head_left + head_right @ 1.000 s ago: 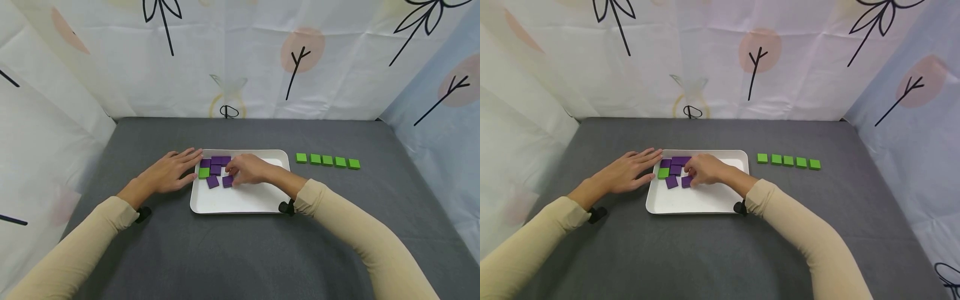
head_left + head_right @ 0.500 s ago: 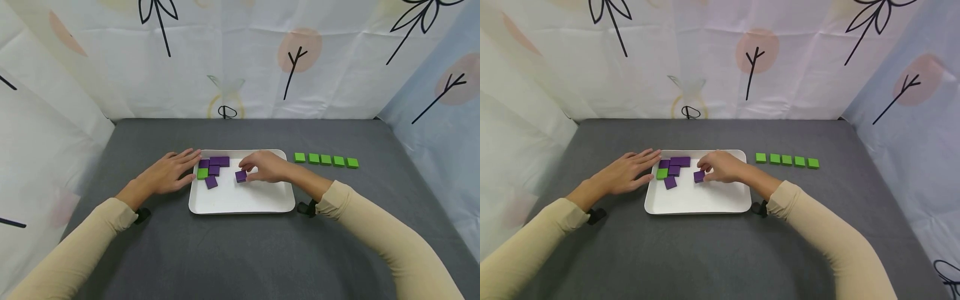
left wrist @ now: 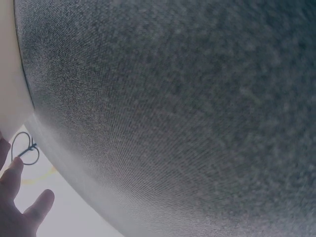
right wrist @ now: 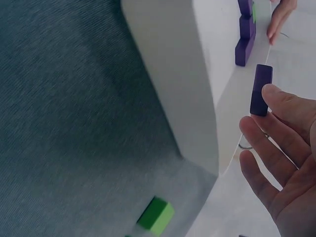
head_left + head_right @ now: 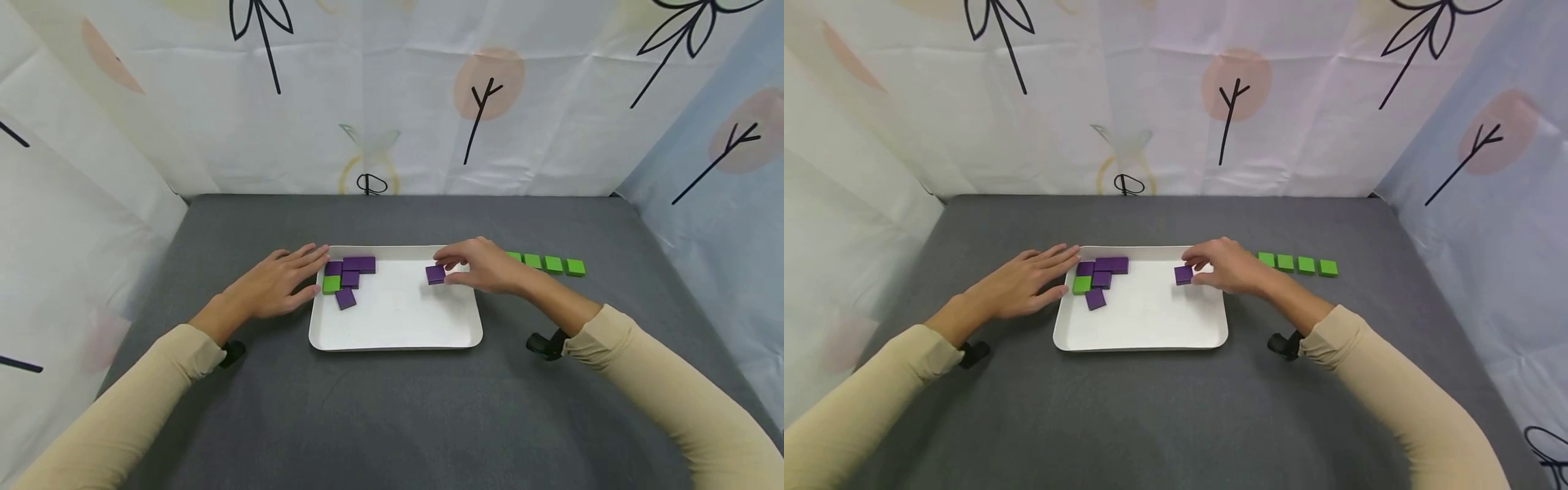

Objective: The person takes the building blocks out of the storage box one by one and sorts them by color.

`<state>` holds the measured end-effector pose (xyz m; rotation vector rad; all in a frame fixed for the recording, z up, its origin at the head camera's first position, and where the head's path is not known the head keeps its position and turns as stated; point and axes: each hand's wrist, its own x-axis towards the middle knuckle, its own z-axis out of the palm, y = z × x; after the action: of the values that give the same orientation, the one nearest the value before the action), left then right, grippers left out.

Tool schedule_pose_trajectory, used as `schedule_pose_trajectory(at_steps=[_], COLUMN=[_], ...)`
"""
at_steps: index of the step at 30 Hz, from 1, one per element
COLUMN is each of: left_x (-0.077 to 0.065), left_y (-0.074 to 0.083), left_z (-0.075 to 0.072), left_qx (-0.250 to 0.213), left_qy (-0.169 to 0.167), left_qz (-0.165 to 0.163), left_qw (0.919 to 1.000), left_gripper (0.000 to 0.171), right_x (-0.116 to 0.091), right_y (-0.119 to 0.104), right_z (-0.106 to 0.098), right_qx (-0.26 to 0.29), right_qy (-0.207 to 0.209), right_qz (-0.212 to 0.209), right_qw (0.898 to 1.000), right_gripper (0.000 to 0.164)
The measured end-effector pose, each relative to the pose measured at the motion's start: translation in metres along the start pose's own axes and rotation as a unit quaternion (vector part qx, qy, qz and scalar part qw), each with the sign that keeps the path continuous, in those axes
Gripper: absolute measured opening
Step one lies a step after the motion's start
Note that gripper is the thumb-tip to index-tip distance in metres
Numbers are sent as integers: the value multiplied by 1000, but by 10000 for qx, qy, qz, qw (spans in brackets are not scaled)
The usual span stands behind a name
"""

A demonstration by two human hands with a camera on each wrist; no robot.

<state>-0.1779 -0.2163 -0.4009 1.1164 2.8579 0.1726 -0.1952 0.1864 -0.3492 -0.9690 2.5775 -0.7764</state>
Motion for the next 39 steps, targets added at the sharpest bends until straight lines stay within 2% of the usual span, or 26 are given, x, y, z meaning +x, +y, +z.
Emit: schedule_pose_trajectory(at_steps=[5, 11, 16, 25, 39], left_x=[0, -1, -2, -1, -1], left_y=[0, 0, 0, 0, -1], left_z=[1, 1, 0, 0, 1], left_qx=[-3, 5, -11, -42, -56], left_qy=[-16, 11, 26, -24, 3], left_qz=[-34, -35, -5, -40, -24], left_qw=[10000, 10000, 10000, 10000, 10000], left_gripper=[64, 64, 63, 64, 63], right_x=[-19, -41, -56, -69, -75], right_y=[12, 26, 36, 54, 80], right_z=[-9, -19, -22, -9, 10], right_qx=[71, -51, -85, -223, -373], right_qy=[216, 526, 584, 471, 564], right_qz=[316, 319, 403, 570, 642], right_qw=[9992, 9981, 9974, 9970, 9956], right_gripper=[41, 38, 39, 41, 43])
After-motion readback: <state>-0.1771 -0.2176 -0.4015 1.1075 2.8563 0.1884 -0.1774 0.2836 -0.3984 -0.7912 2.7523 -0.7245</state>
